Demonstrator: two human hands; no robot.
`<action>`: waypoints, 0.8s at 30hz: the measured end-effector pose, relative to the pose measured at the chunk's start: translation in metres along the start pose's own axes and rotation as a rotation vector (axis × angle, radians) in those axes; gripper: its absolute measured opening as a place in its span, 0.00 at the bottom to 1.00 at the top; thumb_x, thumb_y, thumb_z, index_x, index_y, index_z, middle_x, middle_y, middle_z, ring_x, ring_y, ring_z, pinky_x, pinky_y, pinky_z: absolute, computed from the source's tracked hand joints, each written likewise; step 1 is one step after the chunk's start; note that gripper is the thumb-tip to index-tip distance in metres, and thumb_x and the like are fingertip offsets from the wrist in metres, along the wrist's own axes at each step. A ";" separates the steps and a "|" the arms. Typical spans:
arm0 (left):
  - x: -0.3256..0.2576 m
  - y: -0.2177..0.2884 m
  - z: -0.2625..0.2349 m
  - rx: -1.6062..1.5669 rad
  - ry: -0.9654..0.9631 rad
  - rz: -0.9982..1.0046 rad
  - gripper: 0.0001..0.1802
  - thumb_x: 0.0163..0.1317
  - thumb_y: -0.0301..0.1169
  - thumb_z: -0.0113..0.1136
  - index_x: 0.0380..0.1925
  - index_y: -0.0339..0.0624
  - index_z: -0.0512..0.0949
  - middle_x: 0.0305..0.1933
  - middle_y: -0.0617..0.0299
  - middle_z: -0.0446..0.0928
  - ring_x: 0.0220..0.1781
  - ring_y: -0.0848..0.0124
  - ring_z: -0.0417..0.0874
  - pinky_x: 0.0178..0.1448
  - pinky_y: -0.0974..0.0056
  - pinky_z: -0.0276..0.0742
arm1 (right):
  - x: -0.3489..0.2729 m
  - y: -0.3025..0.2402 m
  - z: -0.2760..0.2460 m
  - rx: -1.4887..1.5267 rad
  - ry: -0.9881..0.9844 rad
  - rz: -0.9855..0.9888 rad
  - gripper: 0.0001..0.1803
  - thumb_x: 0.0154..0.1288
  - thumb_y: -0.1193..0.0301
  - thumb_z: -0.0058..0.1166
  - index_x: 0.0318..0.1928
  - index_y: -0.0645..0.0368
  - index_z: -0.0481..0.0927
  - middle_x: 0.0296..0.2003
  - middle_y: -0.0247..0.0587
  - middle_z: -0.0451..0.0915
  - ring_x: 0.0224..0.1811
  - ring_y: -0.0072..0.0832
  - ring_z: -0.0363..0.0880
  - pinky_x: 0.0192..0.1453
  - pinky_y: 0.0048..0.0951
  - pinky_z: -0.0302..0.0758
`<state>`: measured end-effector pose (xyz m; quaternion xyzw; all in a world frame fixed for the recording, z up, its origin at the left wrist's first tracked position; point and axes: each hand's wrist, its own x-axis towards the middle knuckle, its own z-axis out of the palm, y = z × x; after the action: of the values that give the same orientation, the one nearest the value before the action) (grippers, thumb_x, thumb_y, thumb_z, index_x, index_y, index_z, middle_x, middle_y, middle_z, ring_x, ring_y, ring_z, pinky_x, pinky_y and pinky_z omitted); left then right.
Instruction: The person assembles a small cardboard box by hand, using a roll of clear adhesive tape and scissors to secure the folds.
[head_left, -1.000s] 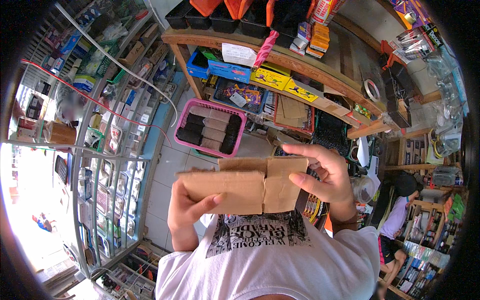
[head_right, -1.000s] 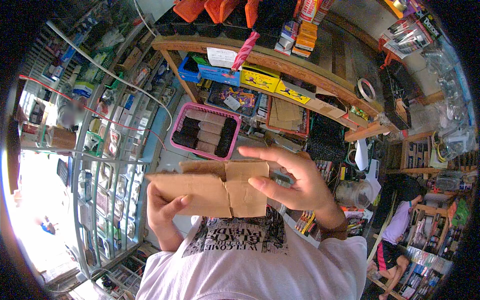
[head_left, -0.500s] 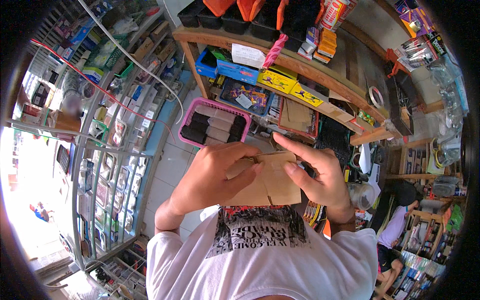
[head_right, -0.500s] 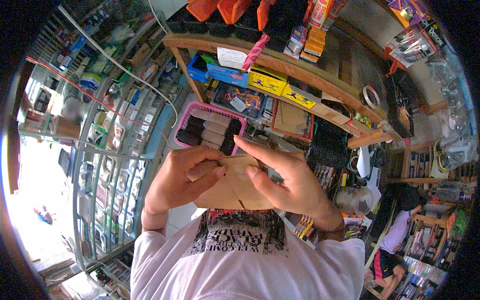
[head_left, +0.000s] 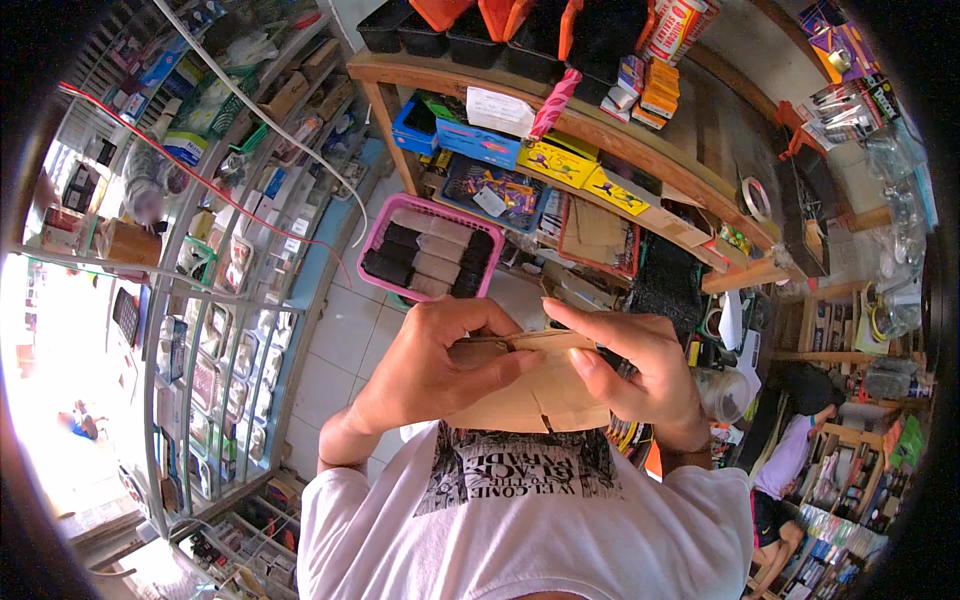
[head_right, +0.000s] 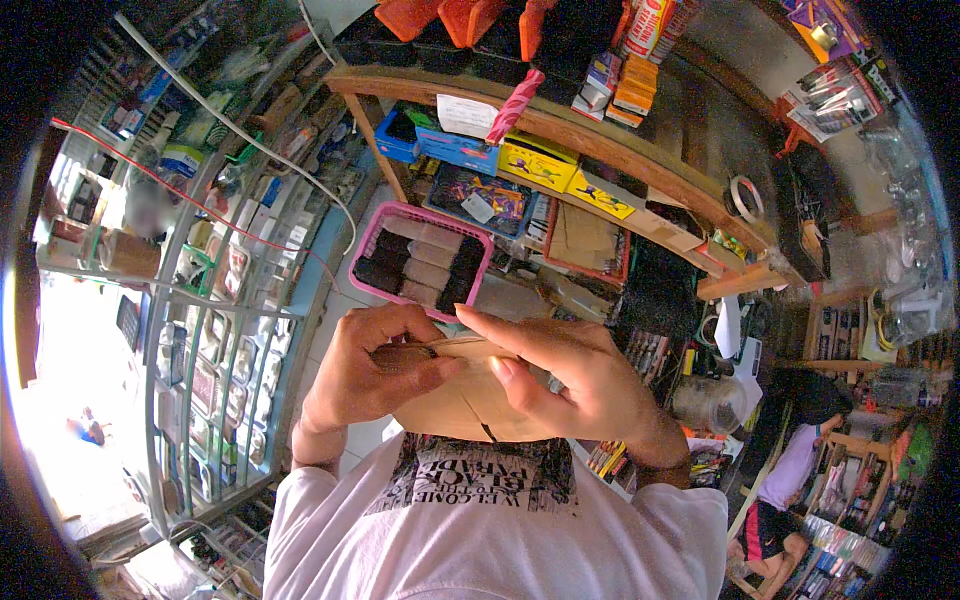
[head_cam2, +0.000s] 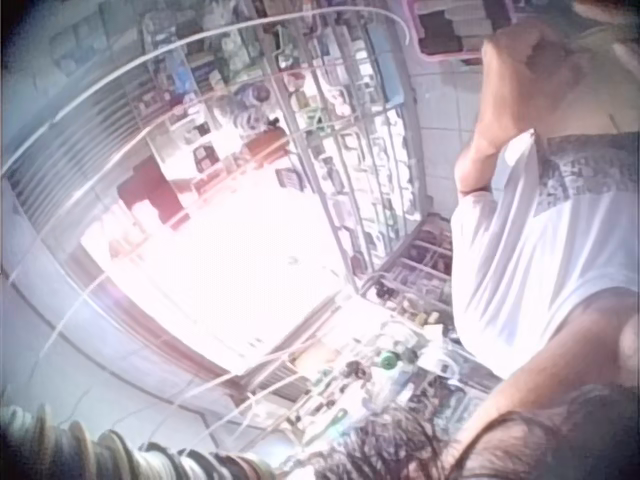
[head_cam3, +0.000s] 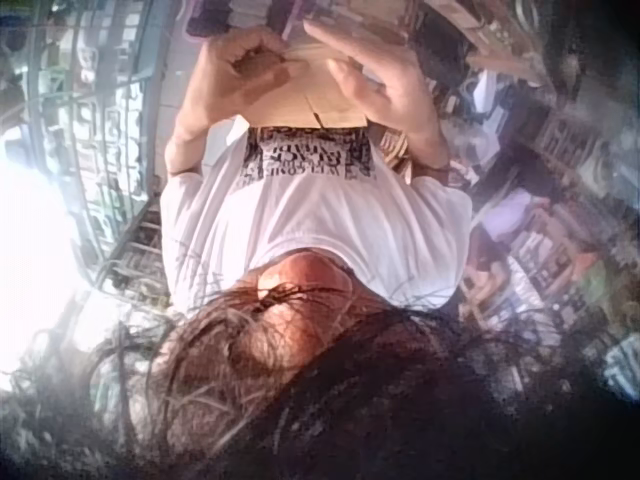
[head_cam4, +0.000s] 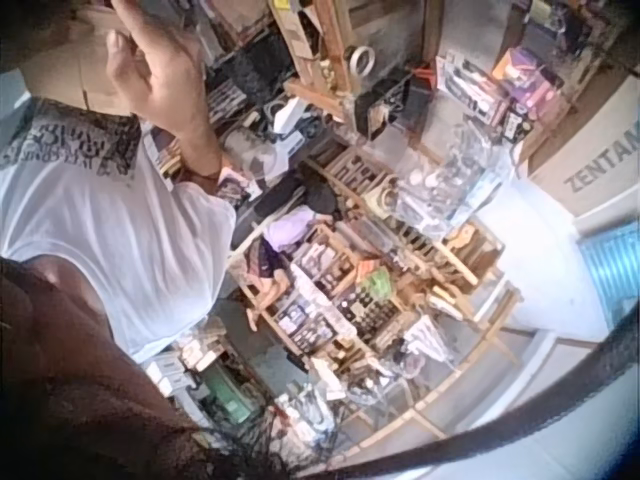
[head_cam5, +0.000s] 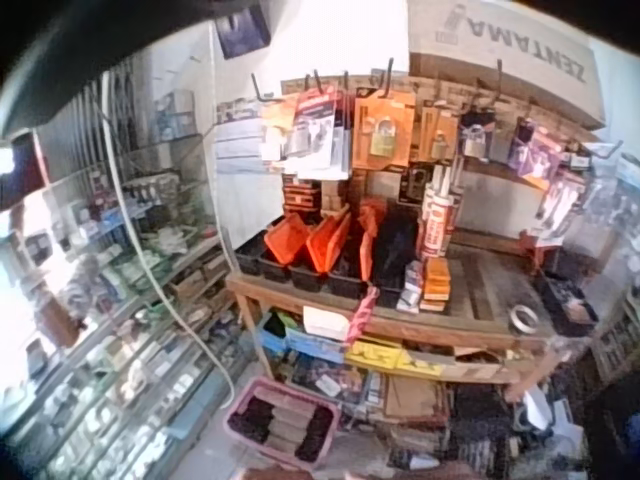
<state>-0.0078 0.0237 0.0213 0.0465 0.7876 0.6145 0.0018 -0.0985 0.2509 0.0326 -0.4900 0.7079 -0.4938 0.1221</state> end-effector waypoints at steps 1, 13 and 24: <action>0.000 0.000 0.000 0.026 0.011 0.024 0.11 0.58 0.29 0.73 0.32 0.34 0.81 0.28 0.58 0.81 0.28 0.77 0.80 0.33 0.67 0.76 | 0.001 0.001 0.000 0.001 -0.001 -0.006 0.29 0.66 0.78 0.55 0.68 0.63 0.73 0.31 0.43 0.81 0.31 0.30 0.80 0.42 0.31 0.78; -0.001 -0.006 -0.002 -0.003 0.058 -0.012 0.13 0.60 0.32 0.73 0.35 0.34 0.81 0.29 0.56 0.81 0.30 0.75 0.81 0.36 0.67 0.76 | 0.014 -0.003 0.002 0.040 0.040 0.090 0.22 0.64 0.77 0.57 0.59 0.69 0.80 0.43 0.51 0.87 0.38 0.29 0.88 0.46 0.29 0.80; 0.002 -0.015 -0.006 0.035 -0.013 -0.038 0.11 0.66 0.31 0.64 0.41 0.34 0.83 0.34 0.50 0.84 0.33 0.61 0.85 0.39 0.60 0.78 | 0.017 0.015 -0.009 -0.338 0.083 -0.231 0.38 0.49 0.76 0.70 0.66 0.53 0.77 0.51 0.35 0.84 0.50 0.33 0.79 0.57 0.37 0.73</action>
<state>-0.0110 0.0147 0.0080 0.0355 0.7990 0.6001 0.0175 -0.1211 0.2421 0.0300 -0.5608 0.7241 -0.3985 -0.0487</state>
